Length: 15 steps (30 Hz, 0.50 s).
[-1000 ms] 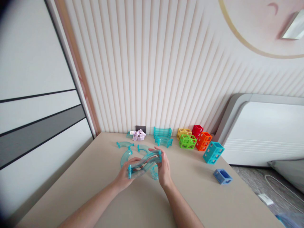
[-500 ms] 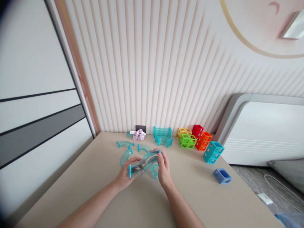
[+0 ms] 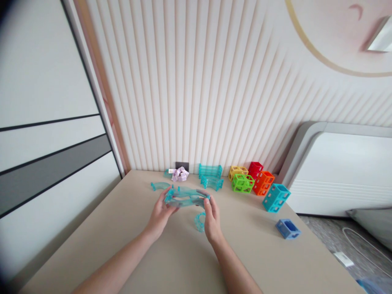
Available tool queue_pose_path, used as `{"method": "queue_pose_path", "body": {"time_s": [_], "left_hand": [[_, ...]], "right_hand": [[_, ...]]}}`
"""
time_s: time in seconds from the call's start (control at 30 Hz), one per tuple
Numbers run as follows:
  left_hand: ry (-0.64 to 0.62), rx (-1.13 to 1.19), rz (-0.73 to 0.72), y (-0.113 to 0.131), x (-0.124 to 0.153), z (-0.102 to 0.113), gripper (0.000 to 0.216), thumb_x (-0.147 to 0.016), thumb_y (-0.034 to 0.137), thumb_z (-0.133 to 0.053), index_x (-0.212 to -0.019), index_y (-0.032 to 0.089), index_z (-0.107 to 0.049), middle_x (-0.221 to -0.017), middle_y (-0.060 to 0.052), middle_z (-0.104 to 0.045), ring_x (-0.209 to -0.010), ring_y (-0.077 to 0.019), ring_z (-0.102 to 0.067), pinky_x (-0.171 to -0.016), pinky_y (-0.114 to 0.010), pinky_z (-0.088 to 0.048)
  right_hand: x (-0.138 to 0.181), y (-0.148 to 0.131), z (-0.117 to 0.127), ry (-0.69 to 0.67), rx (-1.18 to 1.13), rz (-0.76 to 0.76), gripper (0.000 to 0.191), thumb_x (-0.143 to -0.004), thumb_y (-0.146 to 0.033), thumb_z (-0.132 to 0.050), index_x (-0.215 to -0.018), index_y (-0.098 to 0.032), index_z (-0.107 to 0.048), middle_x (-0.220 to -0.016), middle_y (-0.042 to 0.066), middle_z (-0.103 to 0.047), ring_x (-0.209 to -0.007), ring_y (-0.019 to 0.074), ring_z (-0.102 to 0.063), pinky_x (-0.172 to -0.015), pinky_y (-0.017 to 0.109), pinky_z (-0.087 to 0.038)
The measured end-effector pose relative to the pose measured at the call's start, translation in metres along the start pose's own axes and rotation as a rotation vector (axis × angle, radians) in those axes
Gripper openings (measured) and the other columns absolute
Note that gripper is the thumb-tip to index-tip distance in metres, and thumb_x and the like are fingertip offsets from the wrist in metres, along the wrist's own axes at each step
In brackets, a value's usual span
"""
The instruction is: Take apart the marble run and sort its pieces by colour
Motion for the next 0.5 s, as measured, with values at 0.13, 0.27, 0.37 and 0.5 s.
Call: {"method": "queue_pose_path", "body": {"time_s": [0.13,0.27,0.37,0.5], "left_hand": [[0.020,0.222,0.010,0.009,0.000,0.001,0.061,-0.080,0.048,-0.079,-0.132,0.023,-0.058,-0.116,-0.009,-0.071,-0.099,-0.0210,-0.071,-0.095,-0.039,-0.056],[-0.046,0.273,-0.032,0.016,0.002,-0.005,0.054,-0.086,0.051,-0.072,-0.131,0.024,-0.059,-0.125,-0.010,-0.068,-0.110,-0.0235,-0.066,-0.093,-0.040,-0.056],[-0.054,0.250,-0.026,0.014,0.002,-0.005,0.051,-0.085,0.047,-0.075,-0.129,0.026,-0.060,-0.128,-0.008,-0.065,-0.114,-0.0242,-0.064,-0.091,-0.038,-0.057],[-0.101,0.232,0.006,0.011,0.003,-0.010,0.055,-0.084,0.042,-0.077,-0.133,0.029,-0.059,-0.134,-0.007,-0.061,-0.114,-0.0247,-0.065,-0.090,-0.037,-0.057]], "right_hand": [[-0.001,-0.001,-0.002,-0.015,0.048,-0.024,0.042,-0.092,-0.057,-0.061,-0.113,-0.022,-0.072,-0.110,0.009,-0.075,-0.092,0.0242,-0.069,-0.080,0.037,-0.057],[-0.002,-0.003,-0.005,-0.042,0.067,-0.031,0.041,-0.087,-0.057,-0.067,-0.111,-0.024,-0.072,-0.118,0.010,-0.072,-0.101,0.0266,-0.068,-0.083,0.038,-0.057],[-0.002,-0.004,-0.005,-0.051,0.119,0.000,0.035,-0.084,-0.054,-0.072,-0.101,-0.023,-0.074,-0.124,0.010,-0.068,-0.110,0.0287,-0.065,-0.085,0.038,-0.057],[-0.004,-0.003,-0.006,-0.065,0.192,0.029,0.032,-0.084,-0.053,-0.072,-0.093,-0.022,-0.074,-0.122,0.011,-0.067,-0.109,0.0287,-0.064,-0.083,0.038,-0.057]]}}
Point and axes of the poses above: each hand's wrist, its own x-axis away from the middle knuckle, its own z-axis out of the back of the hand, y = z × x, the point moved 9 cm from there along -x, towards the middle knuckle
